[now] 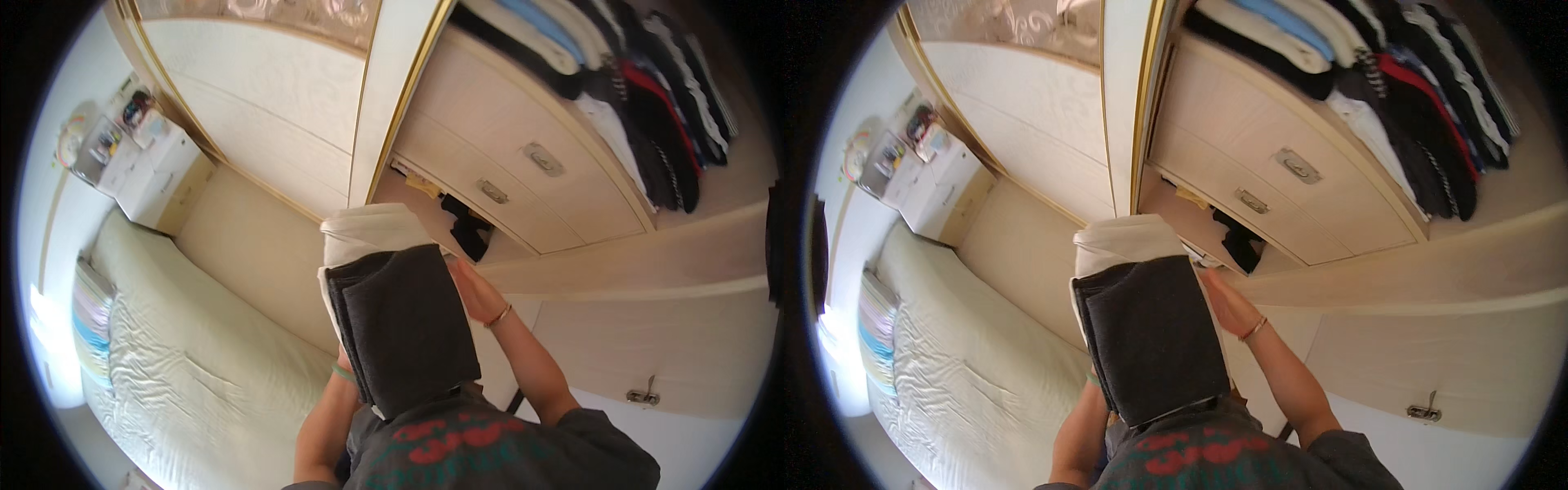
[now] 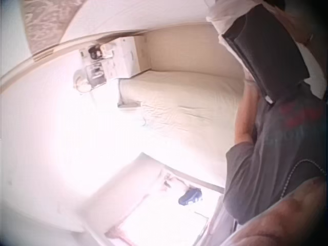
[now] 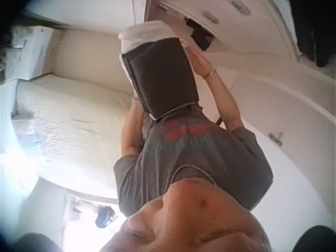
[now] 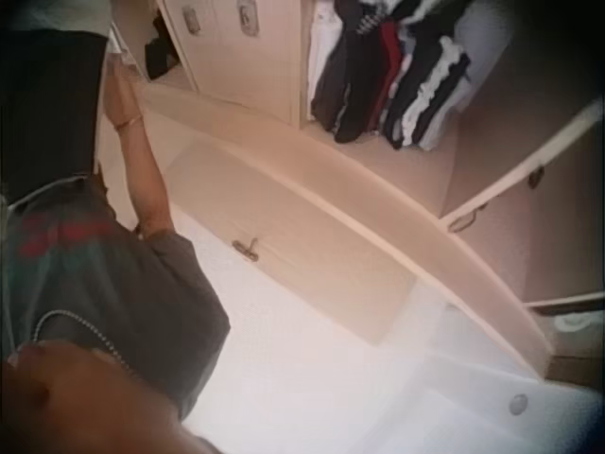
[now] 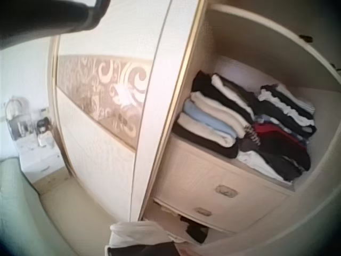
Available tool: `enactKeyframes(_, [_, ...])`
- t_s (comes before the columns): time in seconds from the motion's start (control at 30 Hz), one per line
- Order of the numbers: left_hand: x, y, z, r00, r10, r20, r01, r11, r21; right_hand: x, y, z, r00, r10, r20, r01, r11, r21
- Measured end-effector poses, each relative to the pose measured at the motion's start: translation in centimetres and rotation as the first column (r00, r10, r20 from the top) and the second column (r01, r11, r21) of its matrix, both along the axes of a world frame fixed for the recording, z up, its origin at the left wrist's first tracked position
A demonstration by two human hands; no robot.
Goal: The person folds various clothing items on a bed and places them into a wardrobe. They handle a polka-dot garment, a light blue item, and a yellow shirt, stacking them neatly before storing them. The person also moves a stack of folded clothes from the bed to the wardrobe.
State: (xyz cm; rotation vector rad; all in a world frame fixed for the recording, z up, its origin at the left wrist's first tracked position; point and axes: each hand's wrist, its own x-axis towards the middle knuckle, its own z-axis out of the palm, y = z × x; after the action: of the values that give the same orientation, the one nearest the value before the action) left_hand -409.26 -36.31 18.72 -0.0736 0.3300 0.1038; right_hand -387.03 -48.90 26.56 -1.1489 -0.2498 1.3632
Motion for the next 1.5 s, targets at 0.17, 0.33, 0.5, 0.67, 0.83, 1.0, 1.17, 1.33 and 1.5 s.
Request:
enactKeyframes(0.17, [1.5, -1.8, -4.9, 0.988, -0.145, -0.048, 0.142, 0.988, -0.057, 0.7, -3.7, -8.5, 0.844, -0.132, -0.52, 0.174, 0.984, 0.033])
enactKeyframes(0.33, [5.6, -1.4, -9.1, 0.97, -0.237, -0.05, 0.233, 0.97, -0.076, 5.3, -6.4, -16.9, 0.806, -0.34, -0.484, 0.273, 0.94, -0.206])
enactKeyframes(0.5, [7.6, 1.0, -12.2, 0.933, -0.359, -0.025, 0.349, 0.92, -0.181, 6.9, -5.2, -19.0, 0.806, -0.558, -0.197, 0.492, 0.817, -0.301])
enactKeyframes(0.67, [4.7, -1.9, -21.2, 0.952, -0.307, -0.001, 0.307, 0.951, -0.046, 8.7, -5.2, -21.5, 0.878, -0.471, -0.086, 0.463, 0.881, -0.097])
enactKeyframes(0.83, [5.9, 0.9, -21.0, 0.956, -0.279, 0.09, 0.242, 0.924, 0.297, 16.9, -6.7, -26.3, 0.905, -0.425, 0.016, 0.417, 0.895, 0.16])
enactKeyframes(1.0, [15.0, 5.0, -18.7, 0.998, -0.022, -0.065, 0.058, 0.776, 0.628, 25.2, -2.1, -26.6, 0.836, -0.534, 0.126, 0.518, 0.844, 0.14])
enactKeyframes(1.17, [24.5, 8.0, -16.2, 0.973, 0.23, -0.004, -0.148, 0.638, 0.755, 33.4, 2.2, -24.3, 0.828, -0.517, 0.217, 0.485, 0.854, 0.186])
enactKeyframes(1.33, [32.9, 11.3, -17.1, 0.938, 0.325, 0.12, -0.276, 0.489, 0.827, 40.6, 5.1, -23.6, 0.81, -0.512, 0.286, 0.46, 0.857, 0.232])
enactKeyframes(1.5, [37.2, 14.2, -15.9, 0.959, 0.218, 0.18, -0.269, 0.51, 0.817, 46.0, 8.0, -22.6, 0.794, -0.501, 0.345, 0.431, 0.863, 0.264])
